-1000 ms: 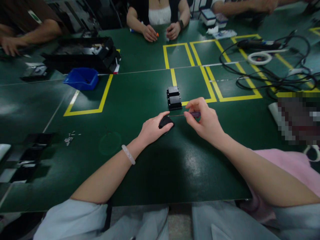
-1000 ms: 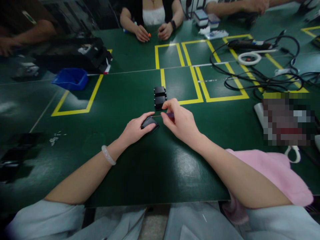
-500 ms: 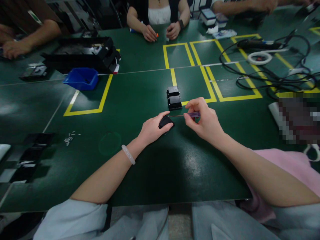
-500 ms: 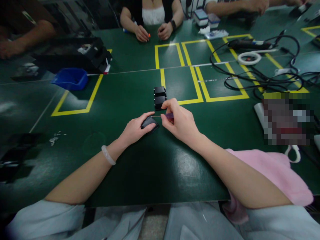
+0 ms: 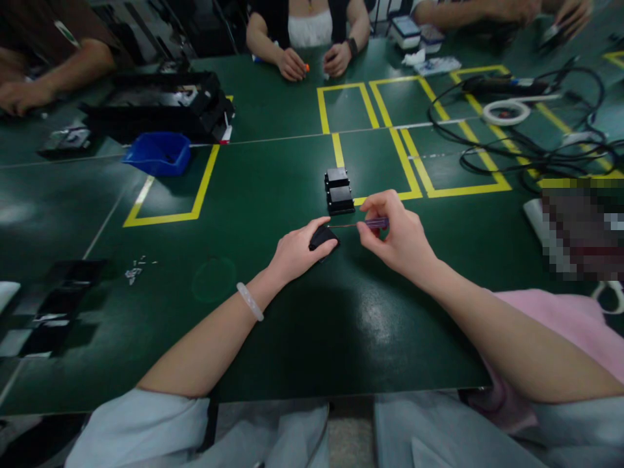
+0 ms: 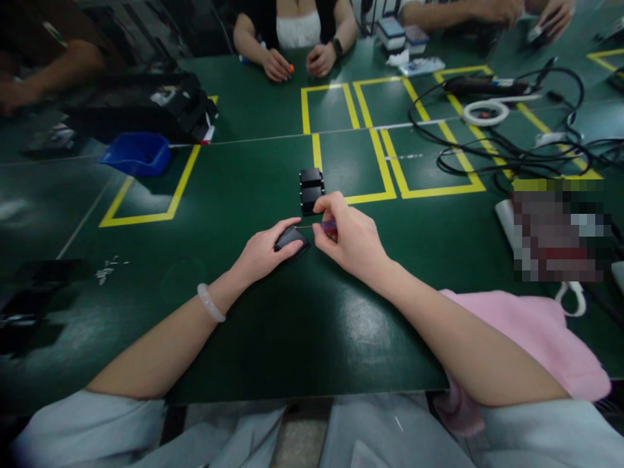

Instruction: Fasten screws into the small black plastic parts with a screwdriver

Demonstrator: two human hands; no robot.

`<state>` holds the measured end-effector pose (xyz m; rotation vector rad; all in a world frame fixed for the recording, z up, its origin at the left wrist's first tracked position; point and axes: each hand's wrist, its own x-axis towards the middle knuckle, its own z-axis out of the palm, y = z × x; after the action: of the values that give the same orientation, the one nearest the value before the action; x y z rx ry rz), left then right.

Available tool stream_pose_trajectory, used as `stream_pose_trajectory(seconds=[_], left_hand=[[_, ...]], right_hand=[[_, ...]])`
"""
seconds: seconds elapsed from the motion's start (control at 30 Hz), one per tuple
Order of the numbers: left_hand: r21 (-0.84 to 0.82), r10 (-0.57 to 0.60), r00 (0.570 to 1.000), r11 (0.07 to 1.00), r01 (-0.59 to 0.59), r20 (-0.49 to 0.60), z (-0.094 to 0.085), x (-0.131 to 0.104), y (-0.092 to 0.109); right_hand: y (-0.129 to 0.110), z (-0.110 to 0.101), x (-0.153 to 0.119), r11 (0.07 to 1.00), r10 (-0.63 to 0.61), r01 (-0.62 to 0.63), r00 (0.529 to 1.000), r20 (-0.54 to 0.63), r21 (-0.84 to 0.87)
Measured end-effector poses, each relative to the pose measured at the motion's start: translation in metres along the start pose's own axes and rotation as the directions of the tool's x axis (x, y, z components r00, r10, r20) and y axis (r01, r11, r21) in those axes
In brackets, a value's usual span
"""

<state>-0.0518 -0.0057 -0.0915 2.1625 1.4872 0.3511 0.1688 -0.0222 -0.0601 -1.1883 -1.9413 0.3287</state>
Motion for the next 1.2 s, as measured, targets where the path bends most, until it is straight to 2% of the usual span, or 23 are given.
stream_pose_trajectory(seconds=[1.2], left_hand=[[-0.001, 0.013, 1.0, 1.0, -0.013, -0.001, -0.0006, -0.0008, 0.0006]], right_hand=[[-0.0003, -0.0003, -0.0017, 0.997, -0.043, 0.045, 0.999, 0.03, -0.058]])
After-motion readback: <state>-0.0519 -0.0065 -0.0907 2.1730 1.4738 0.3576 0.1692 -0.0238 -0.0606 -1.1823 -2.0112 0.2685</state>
